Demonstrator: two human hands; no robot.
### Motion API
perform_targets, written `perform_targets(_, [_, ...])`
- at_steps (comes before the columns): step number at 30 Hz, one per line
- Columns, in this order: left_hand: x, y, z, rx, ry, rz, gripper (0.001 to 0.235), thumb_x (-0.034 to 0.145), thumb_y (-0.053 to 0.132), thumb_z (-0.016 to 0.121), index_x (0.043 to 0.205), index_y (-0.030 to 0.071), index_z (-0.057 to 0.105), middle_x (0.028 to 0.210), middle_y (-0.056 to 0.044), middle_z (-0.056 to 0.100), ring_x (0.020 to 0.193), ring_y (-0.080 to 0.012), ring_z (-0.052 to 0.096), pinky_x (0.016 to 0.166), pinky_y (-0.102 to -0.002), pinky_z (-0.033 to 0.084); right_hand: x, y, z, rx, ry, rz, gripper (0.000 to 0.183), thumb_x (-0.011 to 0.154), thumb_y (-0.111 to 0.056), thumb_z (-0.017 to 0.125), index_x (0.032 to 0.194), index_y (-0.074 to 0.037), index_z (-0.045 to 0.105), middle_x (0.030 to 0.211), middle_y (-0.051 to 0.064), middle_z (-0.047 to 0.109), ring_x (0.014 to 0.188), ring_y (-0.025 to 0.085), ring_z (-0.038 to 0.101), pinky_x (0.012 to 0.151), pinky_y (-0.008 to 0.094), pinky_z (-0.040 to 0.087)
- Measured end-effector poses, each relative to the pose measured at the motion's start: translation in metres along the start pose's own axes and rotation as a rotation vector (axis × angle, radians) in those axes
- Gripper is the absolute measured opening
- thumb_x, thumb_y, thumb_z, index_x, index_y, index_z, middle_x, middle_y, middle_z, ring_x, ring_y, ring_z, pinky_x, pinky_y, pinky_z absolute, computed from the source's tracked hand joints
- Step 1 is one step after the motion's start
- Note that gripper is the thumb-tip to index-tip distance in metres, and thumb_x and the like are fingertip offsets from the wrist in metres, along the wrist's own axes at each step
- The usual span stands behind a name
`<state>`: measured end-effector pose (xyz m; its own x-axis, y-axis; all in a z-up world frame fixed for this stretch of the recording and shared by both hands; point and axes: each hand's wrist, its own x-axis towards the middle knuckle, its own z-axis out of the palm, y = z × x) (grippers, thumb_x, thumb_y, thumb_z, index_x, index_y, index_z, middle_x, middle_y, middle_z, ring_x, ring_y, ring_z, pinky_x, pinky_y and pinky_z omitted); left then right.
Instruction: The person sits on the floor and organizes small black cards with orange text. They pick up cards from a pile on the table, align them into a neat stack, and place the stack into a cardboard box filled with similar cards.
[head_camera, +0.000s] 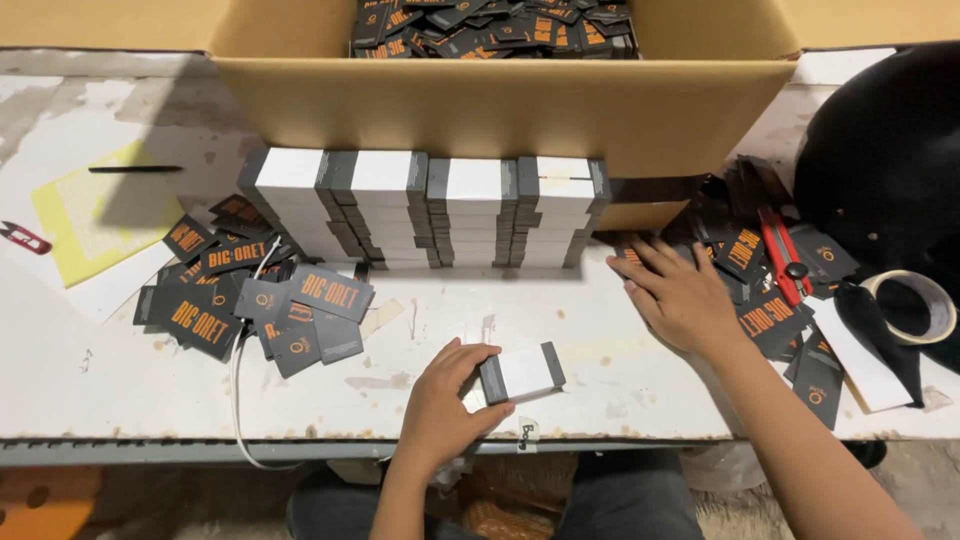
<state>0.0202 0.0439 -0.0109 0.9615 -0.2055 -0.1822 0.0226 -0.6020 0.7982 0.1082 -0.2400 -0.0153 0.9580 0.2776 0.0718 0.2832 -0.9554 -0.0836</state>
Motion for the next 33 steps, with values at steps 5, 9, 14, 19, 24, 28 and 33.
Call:
perform_targets(5, [0.002, -0.002, 0.002, -0.01, 0.017, -0.001, 0.053, 0.064, 0.03, 0.071, 0.113, 0.025, 0.053, 0.122, 0.006, 0.052, 0.128, -0.0195, 0.027, 0.097, -0.041, 0.031, -0.014, 0.042, 0.004, -0.185, 0.031, 0.016, 0.042, 0.086, -0.043, 0.024, 0.125, -0.035, 0.04, 0.134, -0.003, 0.035, 0.129, 0.023, 0.024, 0.104, 0.05, 0.01])
perform_targets(9, [0.002, 0.0, 0.003, -0.006, 0.021, -0.035, 0.054, 0.063, 0.03, 0.072, 0.113, 0.026, 0.053, 0.122, 0.007, 0.052, 0.128, -0.0181, 0.028, 0.099, -0.04, 0.029, -0.016, 0.058, 0.003, -0.254, 0.043, 0.116, 0.042, 0.084, -0.047, 0.026, 0.121, -0.038, 0.043, 0.131, -0.006, 0.04, 0.131, 0.021, 0.023, 0.106, 0.049, 0.008])
perform_targets(14, [0.004, -0.002, 0.005, 0.016, 0.054, 0.002, 0.054, 0.061, 0.03, 0.072, 0.112, 0.024, 0.054, 0.12, 0.006, 0.054, 0.127, -0.0196, 0.03, 0.097, -0.041, 0.03, -0.007, 0.03, 0.001, -0.365, 0.573, -0.119, 0.024, 0.07, -0.023, 0.052, 0.091, -0.013, 0.059, 0.095, 0.004, 0.061, 0.111, 0.029, 0.051, 0.096, 0.041, 0.036])
perform_targets(19, [0.003, -0.003, 0.008, 0.038, 0.045, -0.003, 0.055, 0.062, 0.033, 0.071, 0.113, 0.026, 0.053, 0.122, 0.005, 0.052, 0.126, -0.0191, 0.031, 0.097, -0.041, 0.03, 0.0, 0.02, 0.015, -0.113, 0.059, -0.131, 0.049, 0.085, -0.033, 0.025, 0.13, -0.019, 0.034, 0.13, 0.006, 0.04, 0.123, 0.024, 0.031, 0.103, 0.039, 0.017])
perform_targets(24, [0.003, -0.003, 0.008, 0.022, 0.065, 0.008, 0.054, 0.061, 0.031, 0.072, 0.112, 0.025, 0.054, 0.12, 0.006, 0.054, 0.126, -0.0206, 0.031, 0.097, -0.042, 0.031, -0.015, 0.038, 0.009, -0.161, 0.28, 0.097, 0.039, 0.083, -0.037, 0.038, 0.113, -0.02, 0.057, 0.091, 0.01, 0.063, 0.113, 0.023, 0.045, 0.107, 0.044, 0.02])
perform_targets(28, [0.009, 0.005, 0.011, 0.03, 0.077, -0.026, 0.053, 0.06, 0.031, 0.073, 0.109, 0.025, 0.055, 0.118, 0.006, 0.055, 0.127, -0.0202, 0.031, 0.097, -0.041, 0.031, -0.026, 0.029, 0.008, -0.379, 0.476, 0.177, 0.035, 0.081, -0.041, 0.046, 0.099, -0.016, 0.062, 0.086, -0.004, 0.066, 0.115, 0.024, 0.052, 0.105, 0.049, 0.023])
perform_targets(33, [0.031, 0.038, 0.028, 0.236, -0.021, 0.027, 0.061, 0.061, 0.042, 0.07, 0.116, 0.027, 0.05, 0.105, 0.003, 0.055, 0.099, -0.0178, 0.04, 0.081, -0.034, 0.036, -0.043, -0.02, -0.019, 0.478, 0.213, -0.528, 0.057, 0.063, -0.039, 0.073, 0.11, -0.015, 0.052, 0.124, 0.013, 0.048, 0.106, 0.027, 0.054, 0.085, 0.036, 0.045])
